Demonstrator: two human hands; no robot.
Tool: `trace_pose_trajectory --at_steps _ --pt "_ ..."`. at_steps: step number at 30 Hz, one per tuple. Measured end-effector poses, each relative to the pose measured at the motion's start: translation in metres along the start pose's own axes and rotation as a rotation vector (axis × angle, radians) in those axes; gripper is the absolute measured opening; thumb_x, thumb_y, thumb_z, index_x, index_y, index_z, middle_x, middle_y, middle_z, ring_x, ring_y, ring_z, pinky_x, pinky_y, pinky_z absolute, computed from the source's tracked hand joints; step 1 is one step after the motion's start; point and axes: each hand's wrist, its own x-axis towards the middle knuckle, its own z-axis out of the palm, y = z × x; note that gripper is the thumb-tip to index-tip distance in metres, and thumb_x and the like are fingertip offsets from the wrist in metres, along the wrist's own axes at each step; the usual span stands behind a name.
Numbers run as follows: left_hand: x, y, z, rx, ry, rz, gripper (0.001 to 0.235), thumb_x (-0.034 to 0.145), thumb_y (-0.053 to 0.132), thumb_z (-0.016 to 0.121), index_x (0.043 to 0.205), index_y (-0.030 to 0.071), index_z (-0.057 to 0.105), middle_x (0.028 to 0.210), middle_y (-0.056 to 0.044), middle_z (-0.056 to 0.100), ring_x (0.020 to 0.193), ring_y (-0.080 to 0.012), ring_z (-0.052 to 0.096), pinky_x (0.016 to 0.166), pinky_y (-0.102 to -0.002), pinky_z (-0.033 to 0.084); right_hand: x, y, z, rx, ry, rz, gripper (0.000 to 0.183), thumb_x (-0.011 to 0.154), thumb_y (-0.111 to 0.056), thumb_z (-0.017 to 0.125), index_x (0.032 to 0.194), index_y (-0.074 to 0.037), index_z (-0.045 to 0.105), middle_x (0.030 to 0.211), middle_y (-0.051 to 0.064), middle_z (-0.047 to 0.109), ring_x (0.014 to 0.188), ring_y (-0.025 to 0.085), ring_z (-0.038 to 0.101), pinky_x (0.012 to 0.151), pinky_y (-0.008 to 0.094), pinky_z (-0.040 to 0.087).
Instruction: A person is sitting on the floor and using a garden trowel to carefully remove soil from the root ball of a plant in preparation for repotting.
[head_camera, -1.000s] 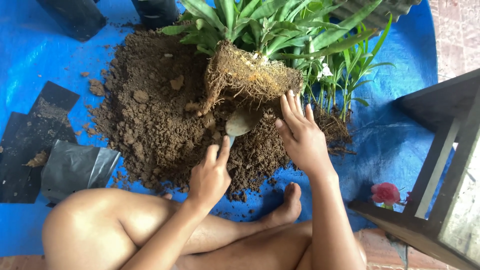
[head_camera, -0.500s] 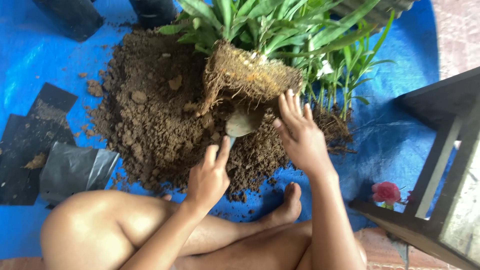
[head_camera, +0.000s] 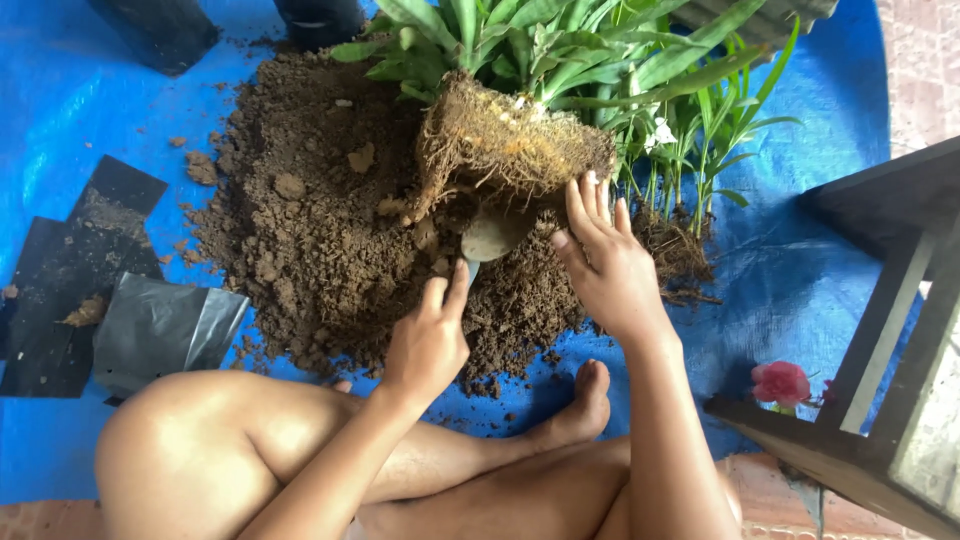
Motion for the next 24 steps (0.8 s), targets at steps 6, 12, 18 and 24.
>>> trace_pose_trajectory --at_steps 6,12,18,24 --pt "-0.006 0.001 0.010 0.053 -0.001 0.033 0.071 0.078 -0.011 0.057 0.146 -0.008 0.039 0.117 -0.032 0.056 0.044 -0.0321 0.063 0.035 -0.041 0.048 -0.002 0.021 0.010 -0.046 0.001 -0.073 0.059 0.101 -0.028 0.059 0.151 -0.002 0.041 0.157 0.020 0.032 0.146 0.035 0.025 0.123 0.047 0.012" --pt "0.000 -0.002 0.000 -0.144 -0.021 -0.053 0.066 0.085 -0.013 0.049 0.149 -0.006 0.035 0.115 -0.033 0.056 0.046 -0.0187 0.060 0.035 -0.028 0.048 0.000 0.011 0.007 0.041 -0.003 -0.027 0.057 0.100 -0.026 0.060 0.149 -0.003 0.043 0.156 0.019 0.033 0.146 0.032 0.025 0.123 0.043 0.009" --pt "-0.004 -0.002 -0.011 -0.105 -0.023 -0.017 0.061 0.087 -0.008 0.053 0.146 -0.008 0.040 0.114 -0.031 0.056 0.047 -0.0292 0.064 0.037 -0.035 0.049 0.000 0.013 0.007 0.044 -0.018 0.002 0.057 0.101 -0.029 0.058 0.149 -0.004 0.043 0.157 0.019 0.031 0.147 0.030 0.023 0.124 0.041 0.005" --pt "0.003 0.014 -0.015 -0.144 -0.086 -0.047 0.060 0.087 -0.012 0.050 0.145 -0.011 0.039 0.114 -0.036 0.057 0.046 -0.0179 0.060 0.034 -0.028 0.047 0.001 0.012 0.005 -0.009 -0.022 -0.029 0.059 0.101 -0.027 0.058 0.152 -0.003 0.038 0.157 0.020 0.030 0.146 0.032 0.022 0.123 0.043 0.007"
